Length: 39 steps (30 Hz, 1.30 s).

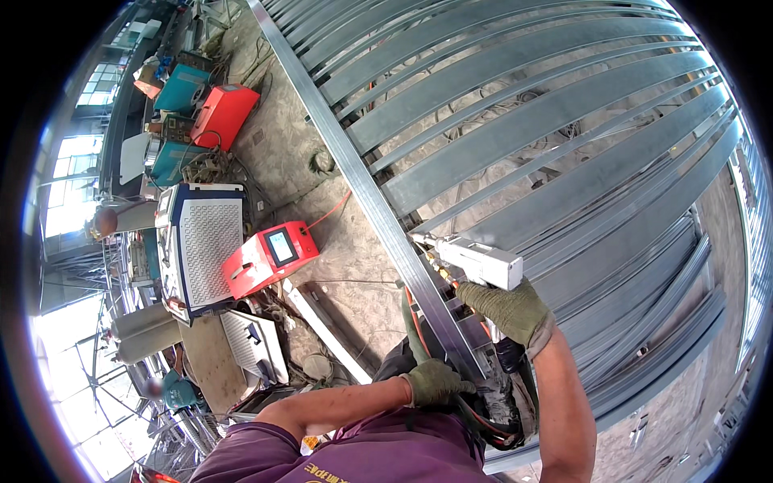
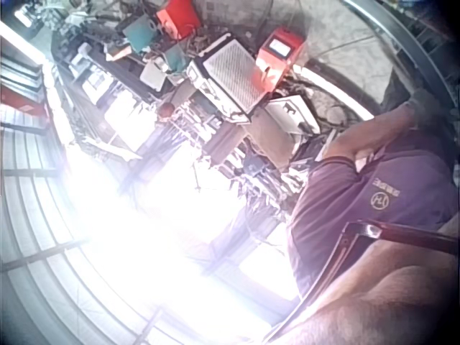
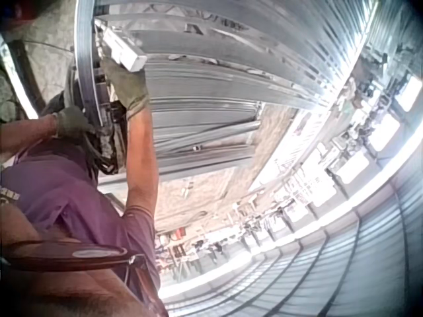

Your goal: The person welds seams on a large metal frame using a handheld welding torch, producing bright sparks. After welding, the person lifts and repositions the frame on the workshop floor.

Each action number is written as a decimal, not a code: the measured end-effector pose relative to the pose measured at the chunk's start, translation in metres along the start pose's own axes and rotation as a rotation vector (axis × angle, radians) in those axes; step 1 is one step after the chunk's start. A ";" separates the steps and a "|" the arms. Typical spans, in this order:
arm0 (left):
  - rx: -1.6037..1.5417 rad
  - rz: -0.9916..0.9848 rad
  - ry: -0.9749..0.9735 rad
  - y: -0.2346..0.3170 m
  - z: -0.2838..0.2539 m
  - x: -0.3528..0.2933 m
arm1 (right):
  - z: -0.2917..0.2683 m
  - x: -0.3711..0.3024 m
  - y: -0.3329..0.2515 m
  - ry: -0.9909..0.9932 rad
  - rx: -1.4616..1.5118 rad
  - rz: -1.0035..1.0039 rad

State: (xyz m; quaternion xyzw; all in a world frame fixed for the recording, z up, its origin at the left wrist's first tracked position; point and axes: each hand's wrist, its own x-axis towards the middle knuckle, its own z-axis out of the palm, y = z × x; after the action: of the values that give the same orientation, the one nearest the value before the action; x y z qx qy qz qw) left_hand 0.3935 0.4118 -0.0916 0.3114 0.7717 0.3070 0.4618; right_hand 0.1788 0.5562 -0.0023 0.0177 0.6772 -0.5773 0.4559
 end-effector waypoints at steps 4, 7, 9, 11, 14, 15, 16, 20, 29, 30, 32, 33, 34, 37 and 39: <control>-0.028 0.021 0.055 -0.002 0.005 0.001 | 0.002 0.003 0.011 0.042 -0.029 -0.075; -0.049 0.027 0.079 -0.003 0.007 0.002 | 0.001 0.004 0.011 0.027 -0.071 -0.053; -0.056 0.032 0.075 -0.003 0.004 0.002 | 0.001 0.003 0.000 -0.006 -0.071 0.046; -0.058 0.039 0.061 -0.001 -0.002 0.001 | 0.002 0.003 -0.002 -0.019 -0.036 0.034; -0.034 0.028 0.058 -0.002 0.004 0.003 | 0.003 0.002 -0.006 -0.021 -0.028 0.033; -0.038 0.034 0.061 -0.003 0.004 0.003 | 0.003 0.002 -0.006 -0.018 -0.033 0.036; -0.041 0.039 0.064 -0.004 0.003 0.003 | 0.004 0.002 -0.007 -0.012 -0.022 0.030; -0.038 0.023 0.054 -0.003 0.004 0.003 | 0.008 0.001 -0.008 0.003 -0.025 0.031; -0.025 0.016 0.062 0.000 0.006 0.001 | 0.014 -0.001 -0.011 0.036 -0.068 -0.014; -0.034 0.022 0.064 0.001 0.005 0.000 | 0.015 -0.002 -0.011 0.042 -0.059 -0.040; -0.054 0.034 0.067 0.002 0.004 -0.002 | 0.012 0.000 -0.005 0.037 -0.098 -0.035; -0.024 0.029 0.034 0.003 0.004 -0.002 | 0.011 0.001 -0.003 0.036 -0.116 -0.032; -0.024 0.031 0.028 0.004 0.003 -0.002 | 0.011 0.001 -0.002 0.037 -0.135 -0.009; -0.042 0.007 0.003 0.006 0.002 -0.004 | 0.012 0.003 -0.004 0.033 -0.158 0.048; -0.026 0.005 -0.009 0.009 -0.003 -0.006 | 0.012 0.000 -0.009 0.033 -0.126 0.073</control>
State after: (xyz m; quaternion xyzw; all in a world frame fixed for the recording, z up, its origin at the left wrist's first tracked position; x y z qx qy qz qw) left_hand 0.3947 0.4128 -0.0803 0.3088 0.7648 0.3166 0.4685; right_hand 0.1815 0.5435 0.0056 0.0233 0.7184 -0.5161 0.4657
